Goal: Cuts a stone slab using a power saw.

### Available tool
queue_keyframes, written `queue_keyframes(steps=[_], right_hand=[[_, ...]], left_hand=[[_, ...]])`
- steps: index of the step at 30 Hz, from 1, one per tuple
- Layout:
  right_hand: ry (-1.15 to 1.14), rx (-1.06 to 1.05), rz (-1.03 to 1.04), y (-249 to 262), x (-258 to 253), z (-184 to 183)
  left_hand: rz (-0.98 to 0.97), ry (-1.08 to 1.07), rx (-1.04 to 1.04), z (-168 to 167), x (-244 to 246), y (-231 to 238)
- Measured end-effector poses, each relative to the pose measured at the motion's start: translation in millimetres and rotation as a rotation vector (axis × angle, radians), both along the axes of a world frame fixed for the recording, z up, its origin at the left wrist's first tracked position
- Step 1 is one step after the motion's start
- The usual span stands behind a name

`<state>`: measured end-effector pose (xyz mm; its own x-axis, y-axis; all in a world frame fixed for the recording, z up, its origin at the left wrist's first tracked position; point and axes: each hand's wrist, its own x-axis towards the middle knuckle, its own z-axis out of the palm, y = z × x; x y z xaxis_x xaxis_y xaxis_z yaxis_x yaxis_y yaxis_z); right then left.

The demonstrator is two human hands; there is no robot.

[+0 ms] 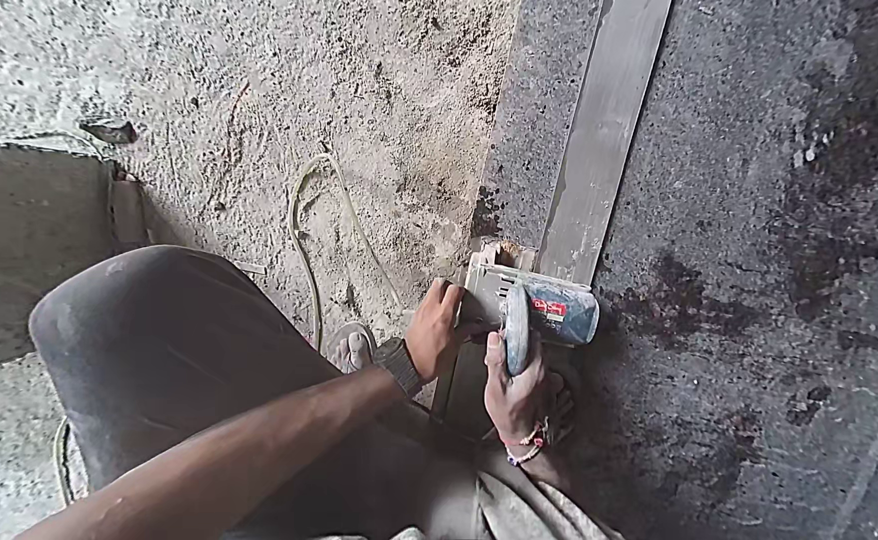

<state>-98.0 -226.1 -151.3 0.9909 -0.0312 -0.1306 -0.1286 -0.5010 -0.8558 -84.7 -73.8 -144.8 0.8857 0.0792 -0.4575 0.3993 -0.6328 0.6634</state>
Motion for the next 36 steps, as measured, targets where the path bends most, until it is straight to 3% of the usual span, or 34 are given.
queue_keyframes(steps=[36], right_hand=[[-0.034, -0.085, -0.052, 12.4, 30.5, 0.8]], left_hand=[[0.015, 0.045, 0.008, 1.0, 30.2, 5.1]])
